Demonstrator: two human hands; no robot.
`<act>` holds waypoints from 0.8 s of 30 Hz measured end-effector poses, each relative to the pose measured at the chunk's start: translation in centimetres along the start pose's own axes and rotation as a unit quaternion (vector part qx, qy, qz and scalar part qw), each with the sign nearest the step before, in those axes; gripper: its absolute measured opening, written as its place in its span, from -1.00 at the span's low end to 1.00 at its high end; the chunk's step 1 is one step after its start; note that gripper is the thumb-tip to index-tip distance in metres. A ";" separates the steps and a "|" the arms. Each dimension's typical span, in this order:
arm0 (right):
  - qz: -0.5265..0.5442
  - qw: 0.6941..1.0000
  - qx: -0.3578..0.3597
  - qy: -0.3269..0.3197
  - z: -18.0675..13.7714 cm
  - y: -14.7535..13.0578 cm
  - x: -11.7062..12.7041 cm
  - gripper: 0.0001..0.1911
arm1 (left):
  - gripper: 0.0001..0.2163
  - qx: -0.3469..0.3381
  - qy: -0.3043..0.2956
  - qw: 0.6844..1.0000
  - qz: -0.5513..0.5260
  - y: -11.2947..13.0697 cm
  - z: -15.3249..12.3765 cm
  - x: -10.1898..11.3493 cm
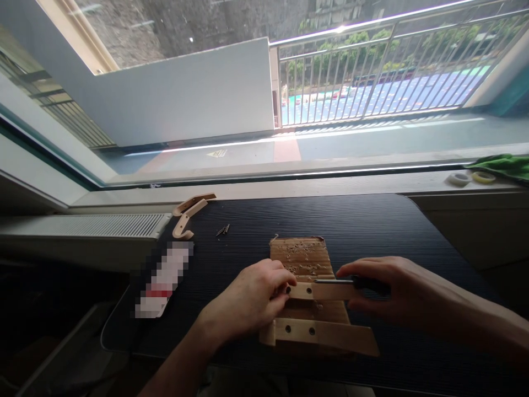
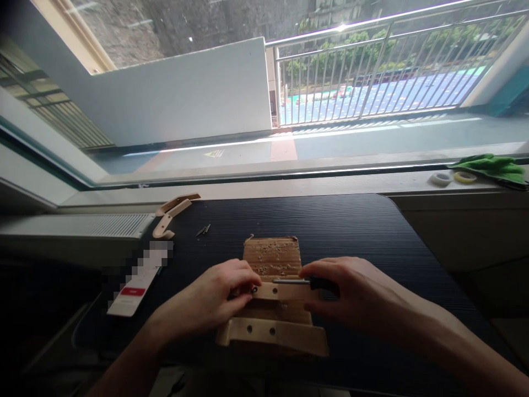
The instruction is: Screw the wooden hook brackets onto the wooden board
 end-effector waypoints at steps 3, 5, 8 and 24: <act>0.004 1.000 -0.003 -0.015 -0.1 0.3 -0.3 -0.64 | -0.80 -0.004 0.004 1.000 -0.031 -0.3 0.0 -0.1; -0.001 1.000 -0.001 -0.012 0.0 0.5 -0.5 -0.70 | -0.77 -0.002 0.003 0.999 -0.046 -0.5 0.0 -0.1; -0.005 1.000 -0.004 -0.004 0.2 0.7 -0.6 -0.77 | -0.72 0.003 -0.004 0.998 -0.062 -0.7 -0.1 -0.1; 0.004 1.000 -0.009 -0.006 0.3 1.1 -1.0 -0.70 | -0.90 -0.010 -0.001 0.999 -0.042 -1.3 0.4 -0.7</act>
Point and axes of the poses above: each hand's wrist, its own z-axis towards the middle knuckle, its own x-axis out of the back of the hand, y = z × x, the point moved 2 cm from there along z, towards the middle knuckle, and after that the axes turned 11 degrees about -y, right-handed, at the moved point
